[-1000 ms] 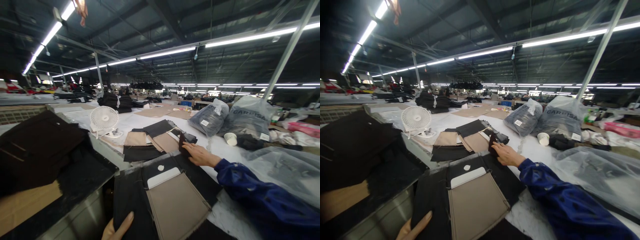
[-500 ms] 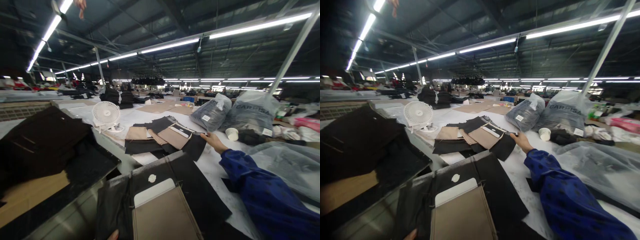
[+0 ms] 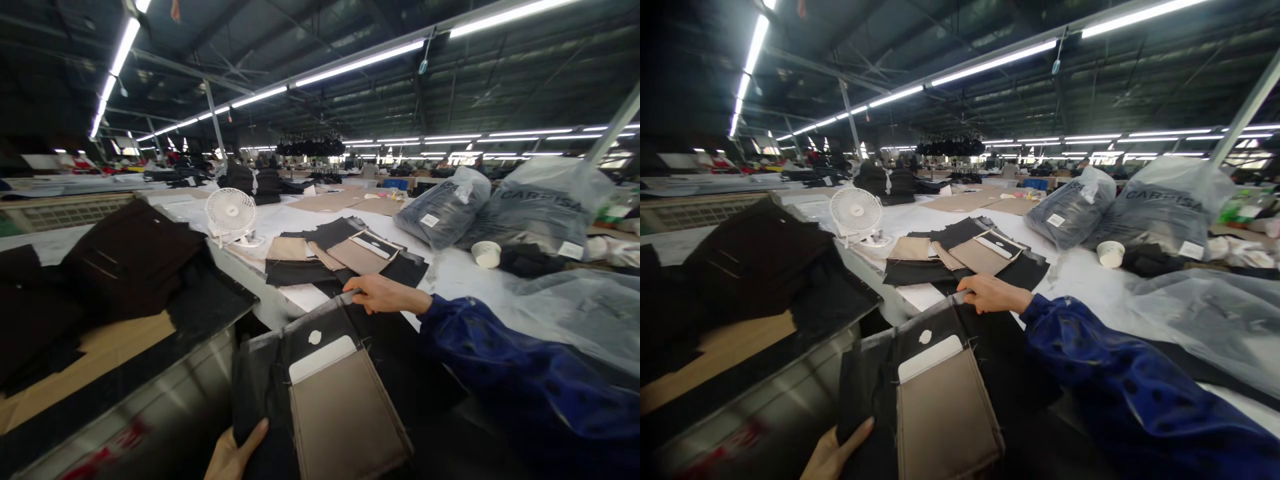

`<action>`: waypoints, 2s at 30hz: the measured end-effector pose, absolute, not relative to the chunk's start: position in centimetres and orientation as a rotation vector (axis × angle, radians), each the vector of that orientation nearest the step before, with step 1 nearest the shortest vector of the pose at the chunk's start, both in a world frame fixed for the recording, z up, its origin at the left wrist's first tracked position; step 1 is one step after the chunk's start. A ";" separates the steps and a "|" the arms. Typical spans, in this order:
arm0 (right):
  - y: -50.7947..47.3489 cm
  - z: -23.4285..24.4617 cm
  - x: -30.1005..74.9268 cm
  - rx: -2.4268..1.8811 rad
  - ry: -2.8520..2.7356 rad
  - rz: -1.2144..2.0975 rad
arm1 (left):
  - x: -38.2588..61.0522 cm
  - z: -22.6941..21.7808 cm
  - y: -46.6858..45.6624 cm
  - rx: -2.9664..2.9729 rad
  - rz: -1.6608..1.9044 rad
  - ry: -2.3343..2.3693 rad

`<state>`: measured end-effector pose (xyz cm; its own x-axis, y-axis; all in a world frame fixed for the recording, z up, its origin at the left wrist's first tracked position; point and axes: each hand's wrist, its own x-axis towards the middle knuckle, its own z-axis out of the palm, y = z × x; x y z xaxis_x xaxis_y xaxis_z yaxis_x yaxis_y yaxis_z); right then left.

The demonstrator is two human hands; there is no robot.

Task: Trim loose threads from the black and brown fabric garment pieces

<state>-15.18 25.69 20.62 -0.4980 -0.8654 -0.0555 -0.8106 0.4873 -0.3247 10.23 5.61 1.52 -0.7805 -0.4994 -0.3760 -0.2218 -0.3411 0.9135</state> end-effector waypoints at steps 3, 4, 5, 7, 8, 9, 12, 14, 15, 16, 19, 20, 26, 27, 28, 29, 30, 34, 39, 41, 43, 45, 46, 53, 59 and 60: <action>25.5 21.5 -12.6 -1.451 2.397 -0.466 | 9.9 1.0 5.2 0.987 -1.817 -1.713; 25.4 21.7 -11.5 -1.474 2.348 -0.488 | 9.6 1.5 5.4 0.966 -1.668 -1.728; 25.3 22.0 -10.4 -1.507 2.307 -0.500 | 9.3 2.3 5.7 0.875 -1.584 -1.769; 24.9 22.2 -8.2 -1.581 2.257 -0.499 | 8.4 4.9 6.9 0.568 -1.506 -1.836; 24.7 22.3 -7.2 -1.609 2.249 -0.501 | 7.9 6.4 7.6 0.393 -1.493 -1.882; 24.6 22.4 -6.4 -1.629 2.249 -0.507 | 7.5 7.8 8.4 0.247 -1.505 -1.925; 24.4 22.6 -4.8 -1.656 2.264 -0.535 | 6.3 10.9 10.1 0.009 -1.580 -1.958; 24.6 23.0 -4.4 -1.650 2.272 -0.546 | 6.1 11.8 10.8 0.034 -1.576 -1.947; 24.8 23.1 -4.3 -1.629 2.264 -0.548 | 6.1 12.0 11.0 0.059 -1.562 -1.954; 25.1 23.4 -4.3 -1.595 2.236 -0.551 | 6.2 12.1 11.1 0.074 -1.551 -1.967; 25.8 24.1 -4.3 -1.491 2.066 -0.541 | 7.0 12.2 11.1 0.029 -1.599 -2.005; 26.0 24.3 -4.3 -1.486 2.015 -0.522 | 7.3 12.2 11.1 0.010 -1.632 -2.003; 25.8 23.4 -3.5 -1.639 2.209 -0.405 | 8.4 11.9 11.4 0.021 -1.754 -1.961; 25.6 23.0 -3.2 -1.674 2.255 -0.400 | 8.5 12.0 11.5 0.009 -1.757 -1.957; 25.5 22.7 -3.0 -1.713 2.278 -0.400 | 8.6 12.0 11.6 -0.005 -1.758 -1.956; 25.4 22.5 -2.9 -1.747 2.280 -0.401 | 8.7 12.0 11.7 -0.018 -1.763 -1.958; 25.4 22.3 -2.8 -1.773 2.271 -0.403 | 8.8 12.1 11.8 -0.031 -1.774 -1.962; 25.4 22.2 -2.7 -1.799 2.221 -0.399 | 9.0 12.0 11.9 -0.060 -1.828 -1.965; 25.6 22.1 -3.0 -1.781 2.202 -0.413 | 8.7 11.6 11.8 -0.063 -1.865 -1.963; 25.7 21.9 -2.7 -1.792 2.216 -0.413 | 8.6 11.5 11.8 -0.054 -1.871 -1.969; 25.8 21.7 -2.2 -1.802 2.270 -0.395 | 8.5 11.5 11.8 -0.049 -1.851 -1.980; 25.8 21.5 -1.7 -1.806 2.351 -0.376 | 8.6 11.5 11.9 -0.048 -1.803 -1.994; 25.7 21.4 -1.4 -1.802 2.390 -0.371 | 8.6 11.5 11.9 -0.051 -1.775 -2.004; 25.0 21.5 -2.4 -1.538 2.202 -0.461 | 8.9 10.9 12.1 -0.023 -2.007 -1.887; 25.4 21.5 -4.3 -1.420 1.772 -0.538 | 9.1 11.3 12.5 -0.013 -2.043 -1.873; 25.4 21.3 -4.3 -1.411 1.813 -0.552 | 9.2 11.4 12.6 0.021 -1.982 -1.915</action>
<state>-4.31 25.37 21.29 -0.1012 -0.9484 -0.3005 -0.6200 0.2964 -0.7265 9.18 12.60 11.43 -0.9267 -0.2805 0.2502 0.2596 0.0035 0.9657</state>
